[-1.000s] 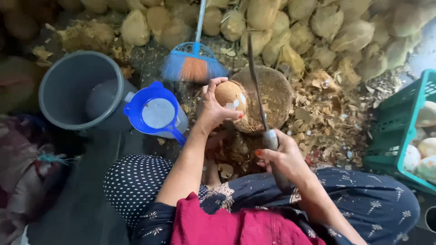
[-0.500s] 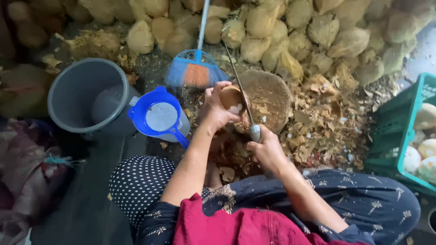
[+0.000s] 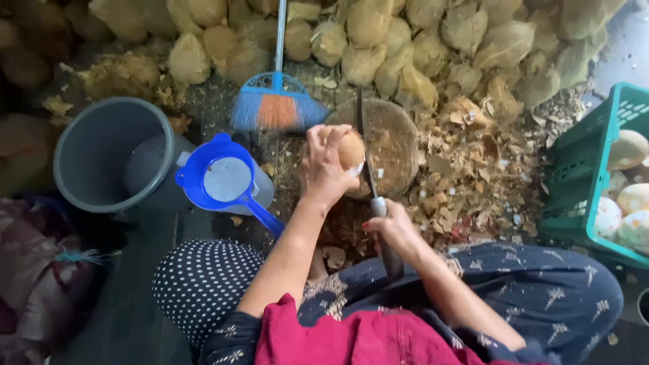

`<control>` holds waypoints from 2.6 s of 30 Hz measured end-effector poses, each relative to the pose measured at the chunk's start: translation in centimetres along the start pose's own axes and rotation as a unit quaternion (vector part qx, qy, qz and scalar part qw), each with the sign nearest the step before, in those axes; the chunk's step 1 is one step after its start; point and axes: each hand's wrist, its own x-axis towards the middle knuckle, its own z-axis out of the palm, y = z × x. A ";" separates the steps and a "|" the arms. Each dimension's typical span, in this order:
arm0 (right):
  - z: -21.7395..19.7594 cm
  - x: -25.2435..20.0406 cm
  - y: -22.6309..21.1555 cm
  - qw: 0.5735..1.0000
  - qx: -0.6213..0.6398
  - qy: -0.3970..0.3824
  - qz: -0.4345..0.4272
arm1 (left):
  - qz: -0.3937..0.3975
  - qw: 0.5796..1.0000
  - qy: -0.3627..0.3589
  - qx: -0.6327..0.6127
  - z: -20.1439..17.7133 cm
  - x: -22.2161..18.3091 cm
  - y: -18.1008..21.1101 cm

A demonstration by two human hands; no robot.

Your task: The person sits on the floor and uses a large knife to peel the husk off a coconut. They hold the coconut in one hand and repeatedly strike the husk with the knife to remove the outer layer.

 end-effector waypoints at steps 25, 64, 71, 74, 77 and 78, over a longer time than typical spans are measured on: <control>0.0 -3.1 -7.9 0.924 0.081 0.054 -0.369 | -0.020 0.997 -0.026 -0.069 -2.6 0.8 -1.8; -1.7 0.3 -1.9 0.989 0.106 -0.045 0.089 | -0.073 0.984 -0.019 -0.162 -3.3 0.8 -5.2; -1.1 0.6 -0.6 0.991 0.101 -0.046 0.073 | -0.036 0.990 -0.019 -0.136 -2.7 0.4 -5.8; -0.9 0.6 -1.1 0.996 0.064 -0.026 0.063 | -0.002 0.993 -0.020 -0.114 -2.0 0.4 -3.8; -0.5 -1.0 -3.5 1.000 0.019 -0.004 0.015 | 0.005 0.997 -0.045 -0.056 -2.0 -0.1 -2.3; -0.4 -1.6 -4.9 1.000 0.004 0.004 -0.023 | 0.003 0.998 -0.055 -0.026 -2.2 0.0 -2.0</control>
